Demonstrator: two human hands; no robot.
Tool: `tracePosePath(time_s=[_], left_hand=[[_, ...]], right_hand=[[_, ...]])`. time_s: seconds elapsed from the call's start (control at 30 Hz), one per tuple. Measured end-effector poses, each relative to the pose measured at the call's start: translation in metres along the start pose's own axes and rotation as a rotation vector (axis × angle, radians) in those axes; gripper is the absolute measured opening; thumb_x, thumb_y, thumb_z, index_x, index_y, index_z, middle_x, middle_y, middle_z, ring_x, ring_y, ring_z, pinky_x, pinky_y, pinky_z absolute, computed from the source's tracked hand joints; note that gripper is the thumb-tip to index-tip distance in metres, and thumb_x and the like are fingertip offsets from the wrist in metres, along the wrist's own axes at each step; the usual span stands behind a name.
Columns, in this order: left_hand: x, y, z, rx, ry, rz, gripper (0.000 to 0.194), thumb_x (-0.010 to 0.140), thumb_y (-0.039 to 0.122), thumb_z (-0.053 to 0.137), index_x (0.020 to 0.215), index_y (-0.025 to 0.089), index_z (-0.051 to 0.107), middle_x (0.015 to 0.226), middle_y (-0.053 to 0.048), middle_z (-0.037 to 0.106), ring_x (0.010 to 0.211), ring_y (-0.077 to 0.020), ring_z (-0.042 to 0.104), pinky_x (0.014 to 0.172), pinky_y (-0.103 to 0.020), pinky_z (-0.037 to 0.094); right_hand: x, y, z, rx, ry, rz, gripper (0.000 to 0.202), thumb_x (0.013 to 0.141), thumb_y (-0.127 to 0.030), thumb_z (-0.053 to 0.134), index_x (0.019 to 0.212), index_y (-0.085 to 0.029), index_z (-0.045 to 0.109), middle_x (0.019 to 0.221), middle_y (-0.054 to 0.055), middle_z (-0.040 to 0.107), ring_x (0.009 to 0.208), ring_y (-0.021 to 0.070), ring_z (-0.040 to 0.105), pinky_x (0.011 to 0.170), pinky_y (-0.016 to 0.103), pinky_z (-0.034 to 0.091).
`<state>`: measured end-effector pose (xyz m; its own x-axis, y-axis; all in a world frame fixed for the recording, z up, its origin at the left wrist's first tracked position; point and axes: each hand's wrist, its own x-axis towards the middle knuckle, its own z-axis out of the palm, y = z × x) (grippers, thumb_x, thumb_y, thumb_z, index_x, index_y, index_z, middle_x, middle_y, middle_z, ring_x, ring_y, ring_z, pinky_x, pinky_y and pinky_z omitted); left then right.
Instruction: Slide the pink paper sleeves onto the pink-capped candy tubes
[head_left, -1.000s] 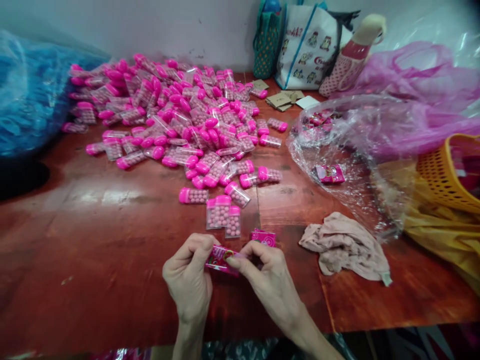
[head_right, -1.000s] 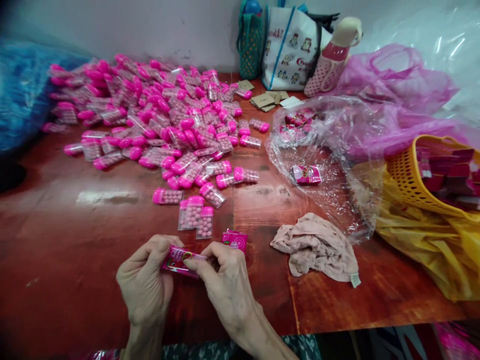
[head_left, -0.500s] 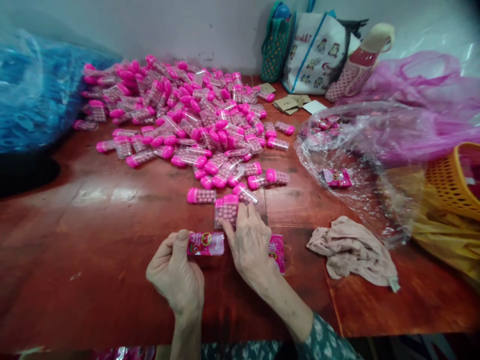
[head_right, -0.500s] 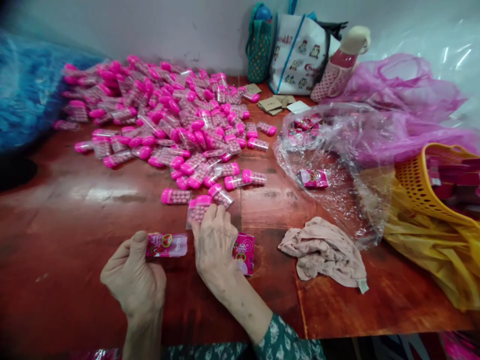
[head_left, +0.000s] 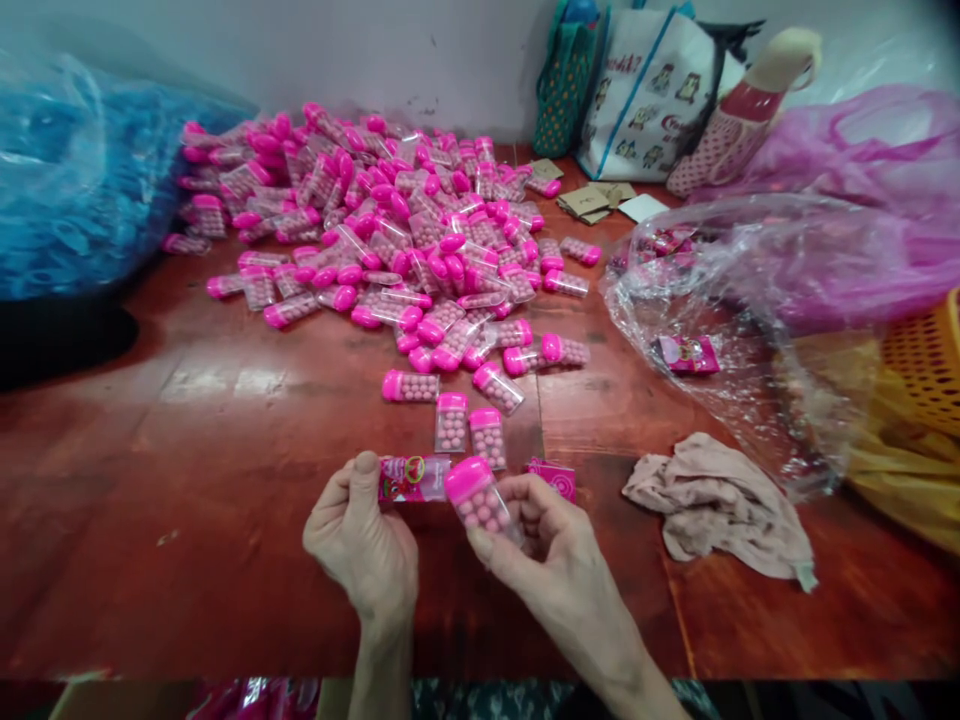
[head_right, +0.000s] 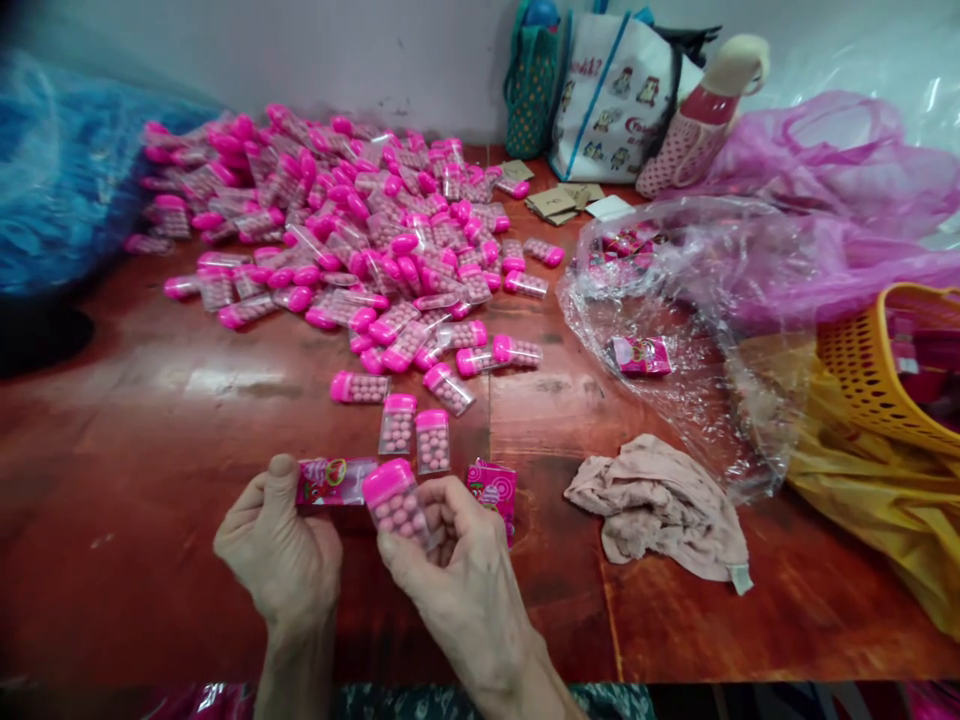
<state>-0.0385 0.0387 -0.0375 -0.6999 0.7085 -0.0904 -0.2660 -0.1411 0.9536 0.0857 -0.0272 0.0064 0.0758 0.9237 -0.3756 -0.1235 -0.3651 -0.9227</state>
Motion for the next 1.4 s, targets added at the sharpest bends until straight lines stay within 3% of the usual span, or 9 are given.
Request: tracePosePath(time_s=[0.3, 0.43, 0.53, 0.7, 0.87, 1.03, 1.17, 1.3, 1.4], left_hand=[[-0.012, 0.002, 0.007, 0.035, -0.164, -0.197, 0.021, 0.066, 0.030, 0.073, 0.060, 0.013, 0.062, 0.055, 0.002, 0.063, 0.049, -0.0099, 0.055, 0.050, -0.022, 0.045], [-0.010, 0.001, 0.011, -0.003, -0.129, -0.257, 0.023, 0.064, 0.031, 0.074, 0.058, 0.013, 0.060, 0.050, 0.005, 0.059, 0.047, -0.0081, 0.052, 0.049, -0.021, 0.044], [-0.008, 0.000, 0.012, -0.002, -0.088, -0.226, 0.024, 0.064, 0.030, 0.074, 0.056, 0.014, 0.059, 0.049, 0.006, 0.058, 0.046, -0.0085, 0.051, 0.050, -0.022, 0.044], [-0.011, -0.002, 0.009, 0.035, -0.072, -0.149, 0.024, 0.066, 0.032, 0.072, 0.056, 0.013, 0.061, 0.051, 0.003, 0.062, 0.046, -0.0100, 0.053, 0.049, -0.024, 0.044], [-0.013, -0.005, 0.007, 0.029, -0.064, -0.090, 0.023, 0.066, 0.029, 0.073, 0.055, 0.014, 0.060, 0.052, 0.003, 0.062, 0.047, -0.0090, 0.053, 0.051, -0.023, 0.044], [-0.013, -0.004, 0.007, 0.007, -0.137, -0.108, 0.022, 0.068, 0.028, 0.072, 0.056, 0.014, 0.060, 0.052, 0.002, 0.063, 0.048, -0.0096, 0.054, 0.050, -0.022, 0.045], [-0.015, -0.004, 0.006, 0.026, -0.212, -0.128, 0.021, 0.072, 0.028, 0.069, 0.058, 0.015, 0.059, 0.054, 0.002, 0.062, 0.047, -0.0097, 0.054, 0.047, -0.021, 0.044], [-0.016, -0.004, 0.006, -0.006, -0.198, -0.121, 0.020, 0.071, 0.028, 0.070, 0.061, 0.014, 0.060, 0.054, 0.003, 0.060, 0.047, -0.0080, 0.053, 0.048, -0.019, 0.045], [-0.018, -0.001, 0.008, -0.059, -0.232, -0.132, 0.018, 0.067, 0.027, 0.073, 0.078, 0.015, 0.065, 0.063, 0.002, 0.063, 0.054, -0.0074, 0.057, 0.054, -0.017, 0.046]], right_hand=[[0.004, 0.005, -0.011, 0.265, -0.167, 0.150, 0.017, 0.071, -0.027, 0.069, 0.084, -0.017, 0.065, 0.065, -0.003, 0.060, 0.056, 0.0089, 0.052, 0.053, 0.019, 0.040], [0.003, 0.009, -0.014, 0.150, 0.068, 0.019, 0.017, 0.073, -0.026, 0.066, 0.087, -0.017, 0.063, 0.074, 0.000, 0.063, 0.064, 0.0111, 0.055, 0.057, 0.020, 0.042], [0.002, 0.010, -0.015, 0.068, 0.157, -0.024, 0.017, 0.074, -0.026, 0.065, 0.088, -0.017, 0.061, 0.075, 0.001, 0.062, 0.065, 0.0120, 0.054, 0.057, 0.020, 0.043], [0.000, 0.008, -0.011, 0.032, 0.092, -0.025, 0.018, 0.074, -0.026, 0.064, 0.088, -0.016, 0.061, 0.072, 0.001, 0.062, 0.061, 0.0124, 0.053, 0.050, 0.020, 0.042], [-0.001, 0.009, -0.001, -0.012, 0.112, -0.010, 0.015, 0.071, -0.024, 0.064, 0.084, -0.016, 0.062, 0.067, 0.001, 0.062, 0.058, 0.0123, 0.053, 0.048, 0.020, 0.040], [0.001, 0.009, -0.004, 0.234, -0.095, 0.137, 0.017, 0.070, -0.025, 0.067, 0.083, -0.015, 0.066, 0.058, -0.004, 0.055, 0.050, 0.0076, 0.045, 0.049, 0.018, 0.038], [0.004, 0.010, -0.009, 0.281, -0.152, 0.186, 0.016, 0.068, -0.024, 0.069, 0.080, -0.013, 0.067, 0.057, -0.004, 0.052, 0.050, 0.0068, 0.041, 0.049, 0.018, 0.034], [0.003, 0.012, -0.008, 0.213, -0.131, 0.143, 0.015, 0.071, -0.022, 0.066, 0.085, -0.015, 0.067, 0.063, -0.003, 0.054, 0.055, 0.0079, 0.044, 0.052, 0.019, 0.034], [0.002, 0.014, -0.004, 0.135, -0.040, 0.088, 0.015, 0.072, -0.022, 0.065, 0.086, -0.016, 0.066, 0.065, -0.003, 0.057, 0.055, 0.0085, 0.045, 0.051, 0.019, 0.036]])
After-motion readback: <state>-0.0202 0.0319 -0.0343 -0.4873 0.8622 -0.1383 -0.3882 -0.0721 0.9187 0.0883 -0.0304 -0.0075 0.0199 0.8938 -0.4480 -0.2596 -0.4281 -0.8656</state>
